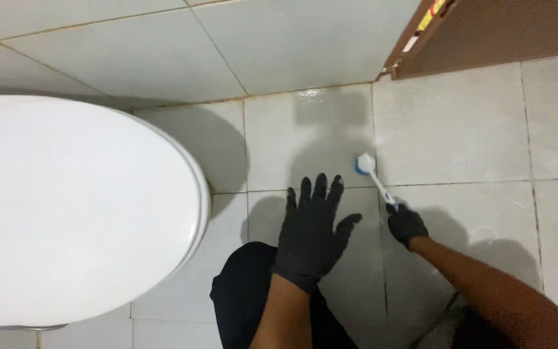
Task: The person applies a cleaning liquid from a yellow bottle onto the tiled floor and then scrubs the grout lines and tile surfaces with a blue and white brush. The person moves along the base of a brown cabinet and a white toilet, scrubbing the floor thoroughly.
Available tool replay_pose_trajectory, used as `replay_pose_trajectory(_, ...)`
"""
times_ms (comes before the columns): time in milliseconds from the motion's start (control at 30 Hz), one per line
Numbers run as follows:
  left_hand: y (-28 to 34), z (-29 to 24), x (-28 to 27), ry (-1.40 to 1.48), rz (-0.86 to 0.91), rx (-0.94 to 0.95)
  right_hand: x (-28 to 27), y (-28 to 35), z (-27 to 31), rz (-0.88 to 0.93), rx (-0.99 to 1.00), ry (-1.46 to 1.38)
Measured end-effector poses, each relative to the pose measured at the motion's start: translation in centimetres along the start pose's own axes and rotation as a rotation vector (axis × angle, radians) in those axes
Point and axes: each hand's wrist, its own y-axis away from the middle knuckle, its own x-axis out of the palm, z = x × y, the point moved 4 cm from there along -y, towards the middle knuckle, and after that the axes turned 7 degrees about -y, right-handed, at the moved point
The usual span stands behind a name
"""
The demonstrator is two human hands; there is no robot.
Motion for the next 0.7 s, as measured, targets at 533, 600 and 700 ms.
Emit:
replay_pose_trajectory(533, -0.6, 5.2, 4.0, -0.14, -0.27, -0.012, 1.0, 0.5, 5.0, -0.043, 0.004, 0.369)
replay_pose_trajectory(600, -1.4, 5.4, 4.3, -0.134, -0.279, -0.016, 1.2, 8.0, 5.4, -0.064, 0.075, 0.204)
replay_pose_trajectory(700, -4.2, 5.8, 4.5, -0.167, -0.263, -0.005, 1.7, 4.8, 1.4, -0.047, 0.074, 0.245)
